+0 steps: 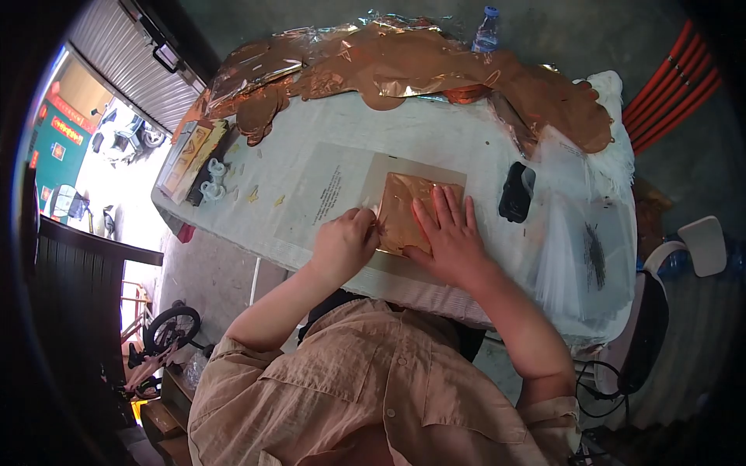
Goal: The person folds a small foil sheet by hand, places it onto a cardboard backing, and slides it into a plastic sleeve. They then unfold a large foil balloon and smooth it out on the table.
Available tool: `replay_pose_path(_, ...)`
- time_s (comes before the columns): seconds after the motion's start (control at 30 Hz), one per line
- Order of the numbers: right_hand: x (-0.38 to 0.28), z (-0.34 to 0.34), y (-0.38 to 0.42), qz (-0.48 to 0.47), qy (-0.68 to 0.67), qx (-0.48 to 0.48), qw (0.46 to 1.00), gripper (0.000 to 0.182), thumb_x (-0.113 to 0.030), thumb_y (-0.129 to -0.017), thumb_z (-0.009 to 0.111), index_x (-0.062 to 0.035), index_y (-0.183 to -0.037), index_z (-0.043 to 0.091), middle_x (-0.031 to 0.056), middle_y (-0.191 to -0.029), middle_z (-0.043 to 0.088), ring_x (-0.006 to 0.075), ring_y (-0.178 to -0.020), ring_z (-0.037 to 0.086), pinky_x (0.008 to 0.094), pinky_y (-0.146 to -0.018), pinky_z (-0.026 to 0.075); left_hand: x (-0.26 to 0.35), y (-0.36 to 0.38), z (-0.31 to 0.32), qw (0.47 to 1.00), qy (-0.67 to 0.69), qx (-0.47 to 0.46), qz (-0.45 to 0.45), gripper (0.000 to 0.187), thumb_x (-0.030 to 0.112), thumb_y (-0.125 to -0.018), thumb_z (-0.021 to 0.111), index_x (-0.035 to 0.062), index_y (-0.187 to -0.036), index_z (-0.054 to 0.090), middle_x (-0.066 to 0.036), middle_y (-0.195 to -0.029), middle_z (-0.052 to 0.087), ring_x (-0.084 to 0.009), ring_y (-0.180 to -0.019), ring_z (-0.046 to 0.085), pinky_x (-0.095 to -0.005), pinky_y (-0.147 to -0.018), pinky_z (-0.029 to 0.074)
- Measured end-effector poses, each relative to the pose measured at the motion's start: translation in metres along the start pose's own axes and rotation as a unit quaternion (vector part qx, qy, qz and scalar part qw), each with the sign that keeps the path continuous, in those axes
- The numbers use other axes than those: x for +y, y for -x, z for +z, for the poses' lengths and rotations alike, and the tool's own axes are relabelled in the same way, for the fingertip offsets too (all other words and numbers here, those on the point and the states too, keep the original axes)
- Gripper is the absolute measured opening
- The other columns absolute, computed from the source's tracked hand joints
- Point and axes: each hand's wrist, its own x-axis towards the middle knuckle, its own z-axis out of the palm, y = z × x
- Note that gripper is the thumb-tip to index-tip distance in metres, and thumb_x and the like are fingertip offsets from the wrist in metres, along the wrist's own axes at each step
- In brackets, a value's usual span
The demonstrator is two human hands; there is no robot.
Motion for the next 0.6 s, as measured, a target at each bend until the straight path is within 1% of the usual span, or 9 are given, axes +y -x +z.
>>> replay_pose_path(0.13, -0.001, -0.002, 0.0, 0.0, -0.004, -0.008, 1.0, 0.083, -0.05, -0.085, 0.058, -0.0139, -0.149, 0.021, 0.0223, -0.153, 0.015, 0.0356, -0.144, 0.012, 0.0551, -0.114, 0.006, -0.002, 0.001, 0.007, 0.999, -0.002, 0.001, 0.038, 0.015, 0.013, -0.079, 0.063, 0.0028, -0.088, 0.056, -0.014, -0.078, 0.061, -0.0341, -0.067, 0.062, -0.0417, -0.06, 0.051)
replay_pose_path(0.23, 0.0, -0.001, 0.0, -0.002, -0.001, -0.004, 1.0, 0.083, -0.05, -0.085, 0.057, -0.0137, -0.149, 0.02, 0.0228, -0.153, 0.015, 0.0357, -0.144, 0.011, 0.0551, -0.114, 0.006, -0.001, -0.006, -0.002, 0.997, 0.062, -0.013, 0.042, 0.015, 0.009, -0.079, 0.063, 0.0029, -0.09, 0.056, -0.014, -0.079, 0.062, -0.0327, -0.065, 0.061, -0.0404, -0.059, 0.051)
replay_pose_path(0.27, -0.001, -0.002, 0.0, -0.001, -0.002, -0.004, 1.0, 0.083, -0.05, -0.085, 0.057, -0.0137, -0.149, 0.02, 0.0228, -0.153, 0.015, 0.0357, -0.144, 0.011, 0.0551, -0.114, 0.006, 0.003, -0.011, -0.018, 0.984, 0.151, -0.093, -0.016, 0.014, 0.007, -0.079, 0.062, 0.0028, -0.091, 0.057, -0.013, -0.078, 0.062, -0.0317, -0.063, 0.061, -0.0395, -0.059, 0.051)
replay_pose_path(0.3, -0.001, -0.002, 0.0, 0.001, 0.0, -0.008, 1.0, 0.082, -0.05, -0.085, 0.057, -0.0137, -0.149, 0.021, 0.023, -0.153, 0.015, 0.0358, -0.144, 0.011, 0.055, -0.114, 0.006, 0.003, -0.015, -0.029, 0.954, 0.237, -0.171, -0.073, 0.014, 0.006, -0.079, 0.062, 0.0027, -0.093, 0.058, -0.012, -0.077, 0.062, -0.0308, -0.06, 0.06, -0.0386, -0.058, 0.05)
replay_pose_path(0.43, -0.001, -0.001, 0.0, 0.0, 0.001, -0.004, 1.0, 0.081, -0.051, -0.086, 0.056, -0.0134, -0.149, 0.022, 0.0236, -0.153, 0.015, 0.0359, -0.144, 0.011, 0.0545, -0.114, 0.005, -0.022, -0.018, -0.04, 0.944, 0.26, -0.183, -0.088, 0.021, 0.003, -0.081, 0.06, 0.003, -0.102, 0.059, -0.01, -0.08, 0.062, -0.0286, -0.067, 0.06, -0.0387, -0.065, 0.05)
replay_pose_path(0.47, 0.0, -0.001, 0.0, -0.001, 0.002, -0.004, 1.0, 0.081, -0.051, -0.086, 0.056, -0.0134, -0.149, 0.022, 0.0236, -0.153, 0.015, 0.0359, -0.144, 0.011, 0.0545, -0.114, 0.005, -0.032, -0.016, -0.033, 0.982, 0.15, -0.112, 0.026, 0.028, 0.006, -0.084, 0.059, 0.0035, -0.112, 0.056, -0.013, -0.096, 0.061, -0.0306, -0.086, 0.059, -0.0402, -0.077, 0.048)
replay_pose_path(0.5, 0.0, -0.001, 0.0, -0.001, 0.002, -0.004, 1.0, 0.081, -0.051, -0.086, 0.056, -0.013, -0.149, 0.022, 0.0236, -0.153, 0.015, 0.036, -0.144, 0.011, 0.0544, -0.114, 0.005, -0.039, -0.015, -0.027, 0.989, 0.036, -0.037, 0.137, 0.036, 0.009, -0.087, 0.057, 0.004, -0.123, 0.053, -0.016, -0.112, 0.061, -0.0325, -0.104, 0.058, -0.0418, -0.09, 0.046)
replay_pose_path(0.53, 0.0, 0.0, 0.0, -0.001, 0.003, -0.004, 1.0, 0.081, -0.052, -0.086, 0.055, -0.0126, -0.149, 0.022, 0.0236, -0.153, 0.015, 0.0361, -0.144, 0.011, 0.0543, -0.114, 0.005, -0.039, -0.011, -0.024, 0.989, 0.035, -0.036, 0.137, 0.036, 0.009, -0.087, 0.057, 0.004, -0.123, 0.053, -0.016, -0.112, 0.061, -0.0325, -0.104, 0.058, -0.0418, -0.09, 0.046)
replay_pose_path(0.6, -0.001, -0.002, 0.0, -0.003, 0.001, -0.004, 1.0, 0.081, -0.052, -0.087, 0.055, -0.0122, -0.149, 0.021, 0.0236, -0.153, 0.015, 0.0361, -0.144, 0.011, 0.0543, -0.114, 0.005, -0.032, 0.003, -0.015, 0.985, -0.029, -0.093, 0.139, 0.05, 0.022, -0.092, 0.054, 0.0034, -0.136, 0.042, -0.016, -0.143, 0.04, -0.0316, -0.137, 0.031, -0.0467, -0.111, 0.025)
